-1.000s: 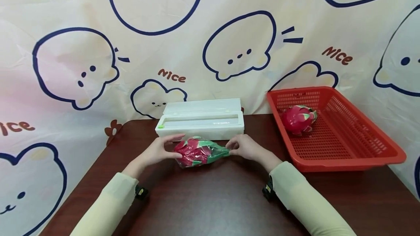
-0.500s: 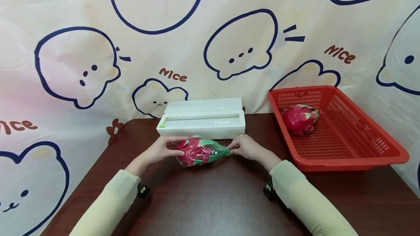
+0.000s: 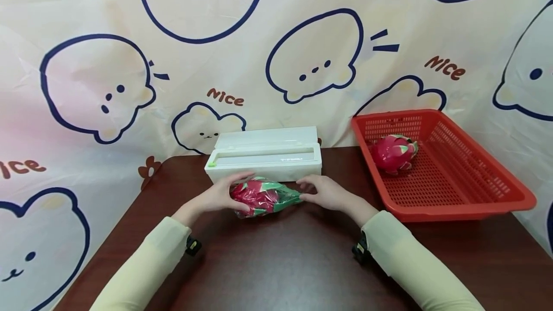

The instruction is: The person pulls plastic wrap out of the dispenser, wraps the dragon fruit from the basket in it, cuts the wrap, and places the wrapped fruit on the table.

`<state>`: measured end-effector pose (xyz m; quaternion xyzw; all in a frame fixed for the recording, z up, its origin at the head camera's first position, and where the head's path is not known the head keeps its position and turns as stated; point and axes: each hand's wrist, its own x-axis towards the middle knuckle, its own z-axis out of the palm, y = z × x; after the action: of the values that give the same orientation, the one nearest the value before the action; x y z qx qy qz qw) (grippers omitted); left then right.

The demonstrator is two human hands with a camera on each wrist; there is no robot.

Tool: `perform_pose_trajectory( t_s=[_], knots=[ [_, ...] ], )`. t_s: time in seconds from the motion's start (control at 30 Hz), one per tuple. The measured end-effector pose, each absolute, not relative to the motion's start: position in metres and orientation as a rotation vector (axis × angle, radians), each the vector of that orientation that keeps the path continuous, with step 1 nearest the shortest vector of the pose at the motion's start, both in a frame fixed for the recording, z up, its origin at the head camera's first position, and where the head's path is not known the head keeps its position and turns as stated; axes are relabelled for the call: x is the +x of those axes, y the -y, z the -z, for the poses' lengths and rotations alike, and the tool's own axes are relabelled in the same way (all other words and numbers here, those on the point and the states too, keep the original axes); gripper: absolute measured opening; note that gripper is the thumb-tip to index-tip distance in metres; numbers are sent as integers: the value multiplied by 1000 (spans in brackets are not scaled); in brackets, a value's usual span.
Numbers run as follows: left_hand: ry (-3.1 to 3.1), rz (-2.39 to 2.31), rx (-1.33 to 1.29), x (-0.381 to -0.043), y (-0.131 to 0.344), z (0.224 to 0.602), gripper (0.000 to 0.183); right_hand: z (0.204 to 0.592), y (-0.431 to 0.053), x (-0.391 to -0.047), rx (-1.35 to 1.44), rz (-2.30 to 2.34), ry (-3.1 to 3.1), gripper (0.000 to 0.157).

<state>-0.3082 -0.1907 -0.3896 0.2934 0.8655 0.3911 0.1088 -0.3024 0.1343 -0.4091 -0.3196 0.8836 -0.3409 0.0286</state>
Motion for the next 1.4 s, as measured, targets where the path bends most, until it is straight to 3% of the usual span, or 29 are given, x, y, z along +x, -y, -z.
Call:
perform_pose_trajectory(
  t_s=[0.47,0.87,1.23,1.4],
  knots=[
    [-2494,-1056,897,-318,179,399,99,407,-148,-295,-952,1101,-2699,54],
    [-2578,-1070,902,-318,181,409,91,406,-141,-295,-1019,1166,-2687,56],
    [-2571,-1209,831,-278,188,377,82,399,-117,-305,-1066,1215,-2674,57],
    [-2612,-1301,761,-282,209,395,86,391,-108,-308,-1064,1230,-2678,56]
  ],
)
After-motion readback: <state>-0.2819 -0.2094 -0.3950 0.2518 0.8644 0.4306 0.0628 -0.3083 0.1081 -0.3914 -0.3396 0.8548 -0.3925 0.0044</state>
